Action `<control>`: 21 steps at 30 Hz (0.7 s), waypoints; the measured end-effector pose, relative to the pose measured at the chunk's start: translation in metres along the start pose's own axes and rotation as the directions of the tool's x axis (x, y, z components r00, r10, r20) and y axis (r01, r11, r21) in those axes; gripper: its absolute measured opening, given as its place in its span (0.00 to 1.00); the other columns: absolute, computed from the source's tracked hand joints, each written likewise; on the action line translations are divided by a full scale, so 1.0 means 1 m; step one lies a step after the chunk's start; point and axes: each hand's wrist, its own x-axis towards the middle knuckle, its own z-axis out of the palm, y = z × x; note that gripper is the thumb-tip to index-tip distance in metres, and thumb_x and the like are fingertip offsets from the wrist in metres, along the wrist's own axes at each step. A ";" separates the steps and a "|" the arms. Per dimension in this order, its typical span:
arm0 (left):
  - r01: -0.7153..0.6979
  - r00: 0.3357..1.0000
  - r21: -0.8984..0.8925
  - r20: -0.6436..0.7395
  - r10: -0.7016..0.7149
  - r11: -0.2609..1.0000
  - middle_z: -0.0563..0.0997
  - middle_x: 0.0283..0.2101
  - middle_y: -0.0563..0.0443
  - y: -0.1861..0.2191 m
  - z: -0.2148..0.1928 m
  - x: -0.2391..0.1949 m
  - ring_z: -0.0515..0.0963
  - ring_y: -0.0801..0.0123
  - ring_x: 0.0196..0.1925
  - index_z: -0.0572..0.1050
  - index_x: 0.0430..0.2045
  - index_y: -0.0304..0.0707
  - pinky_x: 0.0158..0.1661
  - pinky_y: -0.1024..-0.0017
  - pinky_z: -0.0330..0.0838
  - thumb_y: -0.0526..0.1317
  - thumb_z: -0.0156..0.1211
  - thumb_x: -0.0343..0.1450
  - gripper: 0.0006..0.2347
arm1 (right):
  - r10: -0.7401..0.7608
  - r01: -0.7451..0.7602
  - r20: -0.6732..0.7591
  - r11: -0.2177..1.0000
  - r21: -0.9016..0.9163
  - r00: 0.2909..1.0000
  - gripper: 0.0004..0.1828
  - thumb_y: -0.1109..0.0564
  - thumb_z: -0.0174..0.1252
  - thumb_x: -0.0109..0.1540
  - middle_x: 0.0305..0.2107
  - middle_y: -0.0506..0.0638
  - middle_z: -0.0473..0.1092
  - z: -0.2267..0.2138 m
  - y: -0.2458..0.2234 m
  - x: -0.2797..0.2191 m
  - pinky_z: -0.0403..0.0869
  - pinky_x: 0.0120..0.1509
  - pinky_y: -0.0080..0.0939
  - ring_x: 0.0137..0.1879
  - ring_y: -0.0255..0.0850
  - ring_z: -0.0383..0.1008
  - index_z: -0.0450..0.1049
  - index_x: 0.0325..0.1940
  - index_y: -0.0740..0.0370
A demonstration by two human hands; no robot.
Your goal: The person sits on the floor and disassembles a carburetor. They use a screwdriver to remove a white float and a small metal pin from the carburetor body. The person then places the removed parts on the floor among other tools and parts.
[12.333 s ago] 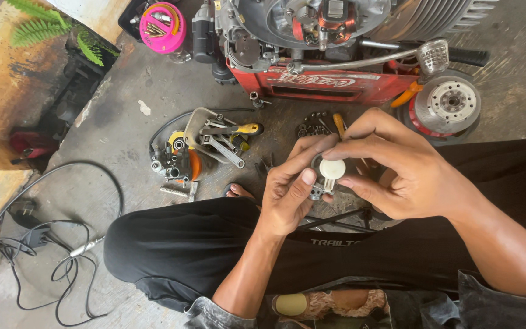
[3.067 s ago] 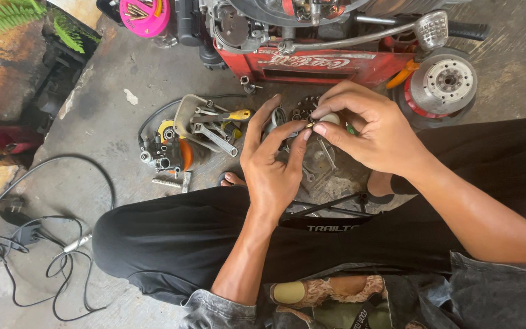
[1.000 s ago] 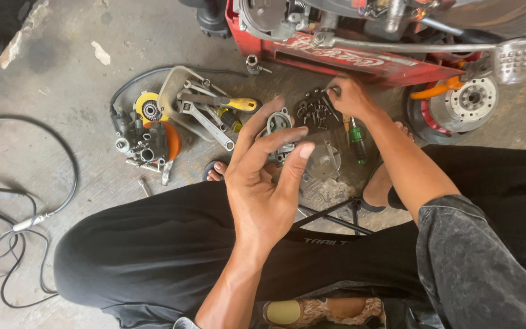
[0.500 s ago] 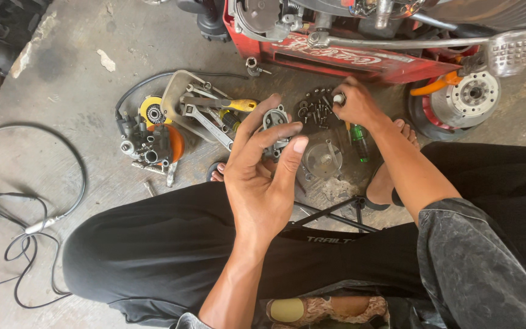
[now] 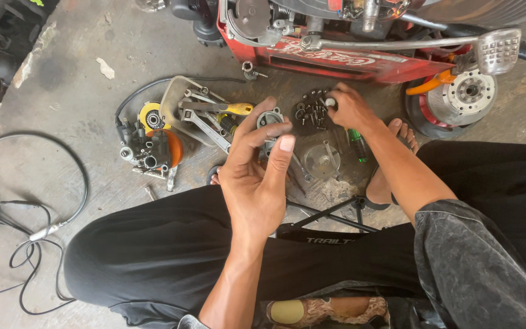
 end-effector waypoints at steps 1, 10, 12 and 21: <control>0.000 1.000 0.001 0.001 0.000 1.000 0.71 0.53 0.41 -0.001 0.000 0.000 0.71 0.64 0.58 0.73 0.33 0.40 0.59 0.69 0.65 0.41 0.53 0.69 0.07 | 0.000 0.000 -0.001 1.000 0.001 1.000 0.21 0.59 0.54 0.54 0.42 0.57 0.63 0.002 0.001 0.000 0.64 0.57 0.49 0.47 0.56 0.67 0.70 0.50 0.72; 0.202 0.979 -0.295 0.094 -0.182 0.934 0.69 0.57 0.42 -0.003 -0.002 -0.002 0.75 0.68 0.53 0.73 0.34 0.44 0.49 0.71 0.72 0.44 0.52 0.69 0.07 | -0.007 0.007 -0.027 1.000 0.002 1.000 0.23 0.58 0.53 0.51 0.38 0.57 0.62 -0.011 -0.015 -0.006 0.64 0.55 0.48 0.45 0.55 0.67 0.70 0.49 0.69; 0.277 0.960 -0.348 0.132 -0.245 0.896 0.71 0.56 0.46 0.005 -0.003 -0.002 0.78 0.65 0.50 0.73 0.35 0.39 0.47 0.73 0.72 0.46 0.50 0.69 0.11 | 0.081 -0.081 -0.016 0.996 0.038 0.997 0.22 0.58 0.49 0.56 0.42 0.59 0.62 -0.029 -0.035 -0.009 0.65 0.52 0.52 0.47 0.56 0.67 0.68 0.51 0.74; 0.276 0.939 -0.679 0.342 -0.039 0.680 0.60 0.63 0.32 0.004 -0.015 -0.011 0.69 0.51 0.59 0.67 0.47 0.24 0.53 0.74 0.70 0.42 0.54 0.69 0.18 | -0.221 0.210 -0.116 0.973 -0.096 0.968 0.09 0.66 0.44 0.57 0.35 0.57 0.64 -0.048 -0.044 -0.019 0.66 0.48 0.52 0.41 0.55 0.67 0.69 0.36 0.68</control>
